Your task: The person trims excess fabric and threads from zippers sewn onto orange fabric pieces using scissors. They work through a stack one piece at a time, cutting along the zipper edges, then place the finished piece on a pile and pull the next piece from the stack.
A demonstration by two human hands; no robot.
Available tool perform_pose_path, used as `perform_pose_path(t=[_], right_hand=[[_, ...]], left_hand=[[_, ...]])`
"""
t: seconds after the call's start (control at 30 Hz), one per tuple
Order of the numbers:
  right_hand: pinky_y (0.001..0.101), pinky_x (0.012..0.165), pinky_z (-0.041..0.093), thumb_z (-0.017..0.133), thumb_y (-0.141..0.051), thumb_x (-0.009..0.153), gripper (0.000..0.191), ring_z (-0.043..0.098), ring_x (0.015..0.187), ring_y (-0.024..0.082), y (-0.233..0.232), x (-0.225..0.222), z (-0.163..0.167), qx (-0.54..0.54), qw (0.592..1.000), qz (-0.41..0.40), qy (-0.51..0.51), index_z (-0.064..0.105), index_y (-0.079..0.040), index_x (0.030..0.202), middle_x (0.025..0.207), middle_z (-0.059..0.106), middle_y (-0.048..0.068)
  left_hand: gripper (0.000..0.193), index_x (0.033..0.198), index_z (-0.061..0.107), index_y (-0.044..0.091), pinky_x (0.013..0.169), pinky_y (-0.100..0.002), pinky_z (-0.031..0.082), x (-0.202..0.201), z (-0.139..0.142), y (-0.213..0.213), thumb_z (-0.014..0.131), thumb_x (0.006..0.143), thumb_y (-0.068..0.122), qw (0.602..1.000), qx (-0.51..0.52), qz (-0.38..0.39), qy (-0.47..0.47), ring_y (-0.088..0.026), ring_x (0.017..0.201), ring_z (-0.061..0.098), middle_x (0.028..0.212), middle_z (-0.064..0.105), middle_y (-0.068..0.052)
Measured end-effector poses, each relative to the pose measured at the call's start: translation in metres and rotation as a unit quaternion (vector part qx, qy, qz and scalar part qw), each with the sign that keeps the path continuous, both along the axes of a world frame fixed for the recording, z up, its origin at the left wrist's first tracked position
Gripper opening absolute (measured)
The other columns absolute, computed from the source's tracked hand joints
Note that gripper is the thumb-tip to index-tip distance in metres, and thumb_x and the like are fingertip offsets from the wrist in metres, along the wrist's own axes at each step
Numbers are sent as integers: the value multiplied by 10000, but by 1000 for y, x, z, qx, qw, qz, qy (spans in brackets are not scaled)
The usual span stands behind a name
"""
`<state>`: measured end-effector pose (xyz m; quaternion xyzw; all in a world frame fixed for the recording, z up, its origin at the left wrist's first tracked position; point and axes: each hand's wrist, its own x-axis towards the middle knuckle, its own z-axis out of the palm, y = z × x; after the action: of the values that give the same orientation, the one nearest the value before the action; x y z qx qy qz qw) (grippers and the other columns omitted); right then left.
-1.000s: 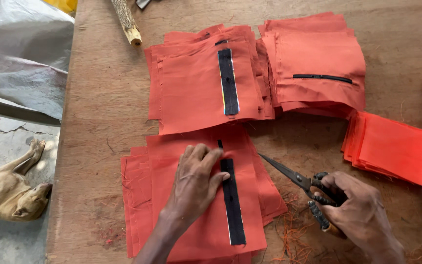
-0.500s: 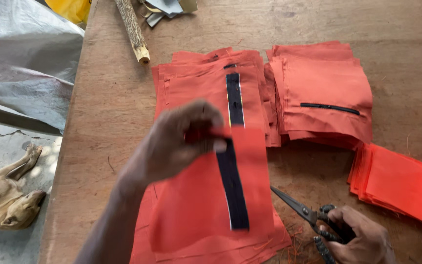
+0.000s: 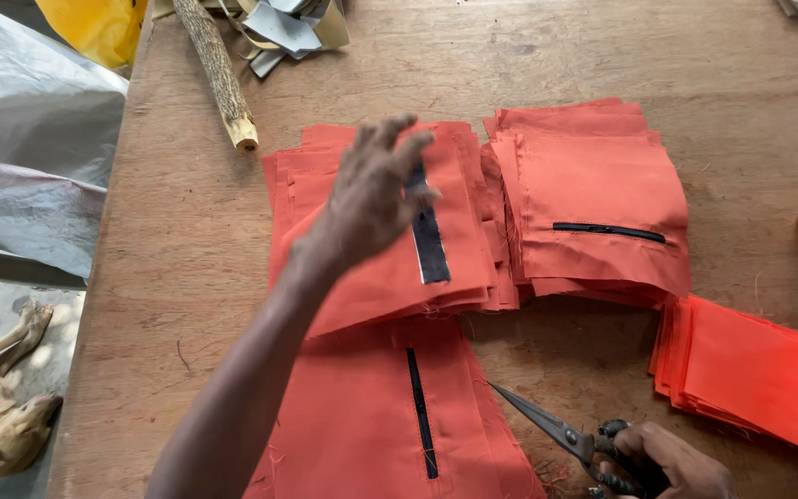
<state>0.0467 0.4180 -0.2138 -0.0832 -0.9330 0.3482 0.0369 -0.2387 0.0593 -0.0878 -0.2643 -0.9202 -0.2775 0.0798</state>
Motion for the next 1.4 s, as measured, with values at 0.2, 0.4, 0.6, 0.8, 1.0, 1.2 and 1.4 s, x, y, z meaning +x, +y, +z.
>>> perform_pose_path(t=[0.2,0.4,0.6,0.8,1.0,1.2,1.4], right_hand=[[286,547,540,877,-75,621,231,666,600,143,2,-2,-1,13,1000,29,-1,655,-45,676,653,660,59],[205,570,537,902,-134,703,226,668,627,88,3,-1,-7,67,998,16,-16,687,-98,761,734,669,22],[219,594,539,930,-113,494,364,692,658,85,22,-4,-2,-21,992,97,-73,730,-109,798,727,702,0],[211,567,527,935,-125,679,234,656,670,94,18,1,-22,74,995,31,-58,724,-101,777,717,665,11],[198,640,538,908,-89,567,319,680,716,65,24,8,-24,-25,996,85,33,712,-126,815,783,678,-18],[215,633,559,954,-83,590,307,707,690,93,25,0,-13,43,985,31,-165,774,-92,839,772,726,23],[234,626,572,984,-139,640,305,723,698,102,12,-7,2,47,985,26,-166,779,-77,858,805,745,32]], left_hand=[[1183,1610,166,141,1164,-687,20,101,-25,18,833,708,516,985,-89,66,-131,-505,1516,-23,1670,7,-232],[1061,1628,223,217,1175,-676,23,105,-47,23,741,793,617,984,-103,-24,-141,-487,1536,-74,1698,-26,-225],[818,1452,392,26,1056,-547,426,62,-29,-27,557,957,656,950,-114,290,6,-375,1284,487,1422,484,-241],[614,1306,402,87,895,-395,547,33,-27,-70,775,891,341,913,130,322,-215,-304,1013,698,1062,686,-155],[429,1219,563,106,1125,-386,564,47,-41,-58,715,861,-74,956,257,129,63,-298,1321,623,1398,588,-143],[536,1264,536,44,1069,-504,422,57,-49,-63,798,800,-15,964,110,186,157,-441,1331,463,1454,454,-268],[598,1354,450,51,898,-445,547,38,-53,-73,792,882,183,938,199,270,-85,-306,1082,599,1219,552,-165]])
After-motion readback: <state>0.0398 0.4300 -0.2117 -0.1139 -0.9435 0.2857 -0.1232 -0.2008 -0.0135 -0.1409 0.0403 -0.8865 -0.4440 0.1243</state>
